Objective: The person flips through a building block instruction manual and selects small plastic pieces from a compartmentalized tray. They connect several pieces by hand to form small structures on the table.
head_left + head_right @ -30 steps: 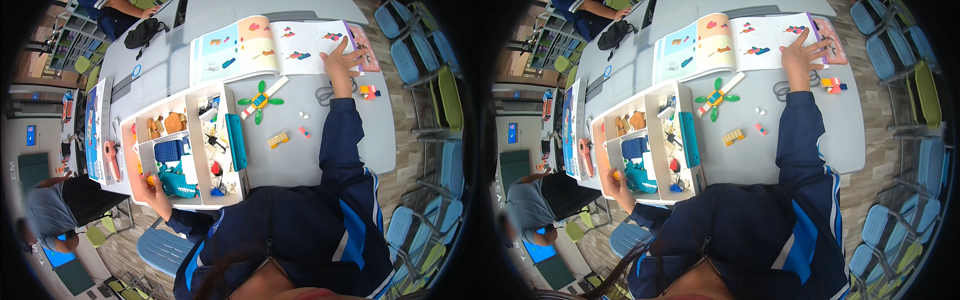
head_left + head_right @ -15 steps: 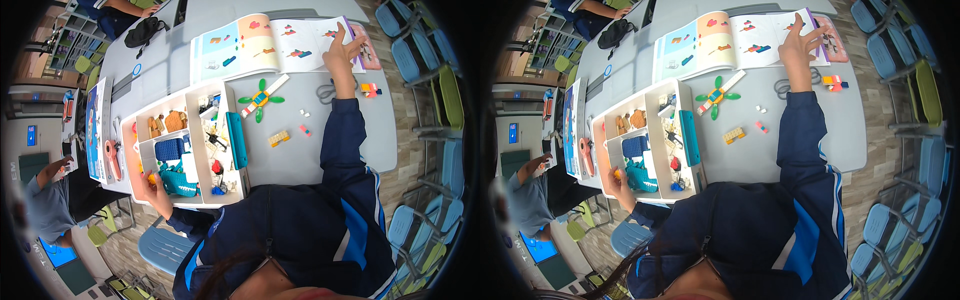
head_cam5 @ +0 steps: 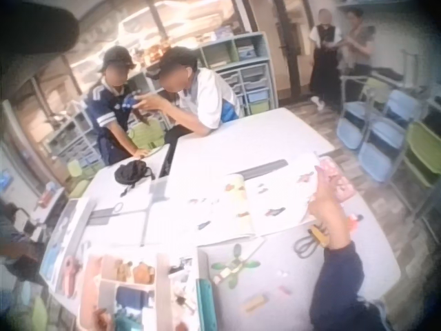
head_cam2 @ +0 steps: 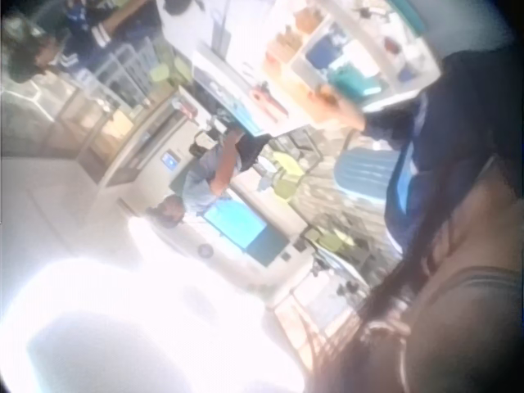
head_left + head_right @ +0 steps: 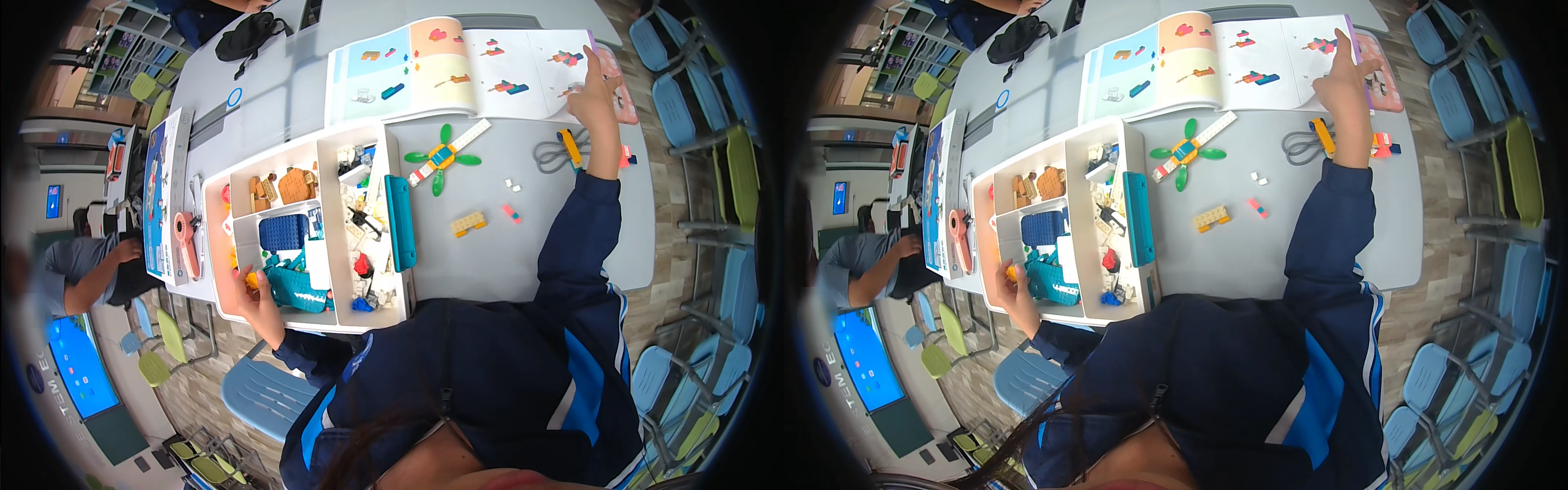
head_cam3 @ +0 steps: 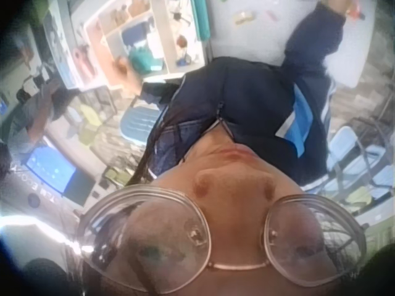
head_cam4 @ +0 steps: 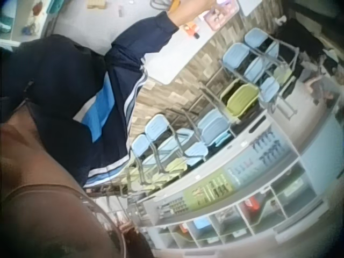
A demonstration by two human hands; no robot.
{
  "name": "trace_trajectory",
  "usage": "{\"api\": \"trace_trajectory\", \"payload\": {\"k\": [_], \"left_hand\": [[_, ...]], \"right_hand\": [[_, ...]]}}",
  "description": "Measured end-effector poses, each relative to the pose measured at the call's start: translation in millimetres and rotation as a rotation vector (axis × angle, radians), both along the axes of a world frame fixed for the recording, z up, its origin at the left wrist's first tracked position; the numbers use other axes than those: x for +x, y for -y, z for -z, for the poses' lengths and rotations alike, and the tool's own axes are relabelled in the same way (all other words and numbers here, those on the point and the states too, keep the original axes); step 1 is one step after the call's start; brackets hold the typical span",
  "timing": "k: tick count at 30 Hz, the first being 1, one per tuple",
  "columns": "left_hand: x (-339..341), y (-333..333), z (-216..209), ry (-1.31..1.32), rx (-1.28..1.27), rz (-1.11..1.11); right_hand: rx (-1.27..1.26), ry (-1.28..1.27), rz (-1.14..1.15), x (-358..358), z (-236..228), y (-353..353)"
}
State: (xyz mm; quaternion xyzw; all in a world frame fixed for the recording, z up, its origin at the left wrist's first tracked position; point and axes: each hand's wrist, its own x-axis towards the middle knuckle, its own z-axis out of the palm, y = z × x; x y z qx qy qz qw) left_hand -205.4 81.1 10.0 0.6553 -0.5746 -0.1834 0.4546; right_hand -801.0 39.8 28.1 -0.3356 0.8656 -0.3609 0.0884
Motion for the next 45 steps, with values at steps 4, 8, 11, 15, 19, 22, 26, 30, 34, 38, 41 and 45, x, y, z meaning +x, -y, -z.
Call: {"api": "trace_trajectory", "payload": {"k": [4,8,11,15,19,22,26,30,34,38,41,45], "left_hand": [[-9,0,-5,0.003,0.006,-0.012],[-10,2,-4,0.003,0.011,-0.018],[-9,1,-3,0.001,0.016,-0.025],[-6,-1,-5,0.004,0.024,-0.033],[-8,1,-5,-0.005,0.023,-0.006],[-3,0,-2,0.012,0.025,0.008],[-2,1,-1,0.033,0.029,-0.012],[-6,1,-4,0.007,0.033,-0.004],[-4,-1,-2,0.035,0.024,-0.009],[-5,-2,-3,0.008,0.014,-0.007],[-6,0,-2,0.012,0.000,-0.010],[-1,1,4,0.011,-0.006,-0.019]], "right_hand": [[0.021,-0.160,0.025,-6,10,0],[-0.042,-0.229,0.048,-19,12,-1],[0.022,-0.564,0.184,-8,3,-2],[-0.295,-0.613,-0.043,17,-4,12],[-0.591,-0.331,-0.542,121,-2,68],[-0.504,-0.414,-0.746,173,22,105],[-0.272,-0.396,-0.753,198,51,130],[-0.178,-0.407,-0.753,196,73,136],[-0.254,-0.303,-0.768,195,81,138],[-0.309,-0.087,-0.846,182,74,142],[-0.522,0.209,-0.697,161,42,137],[-0.866,0.358,-0.424,99,-12,95]]}}
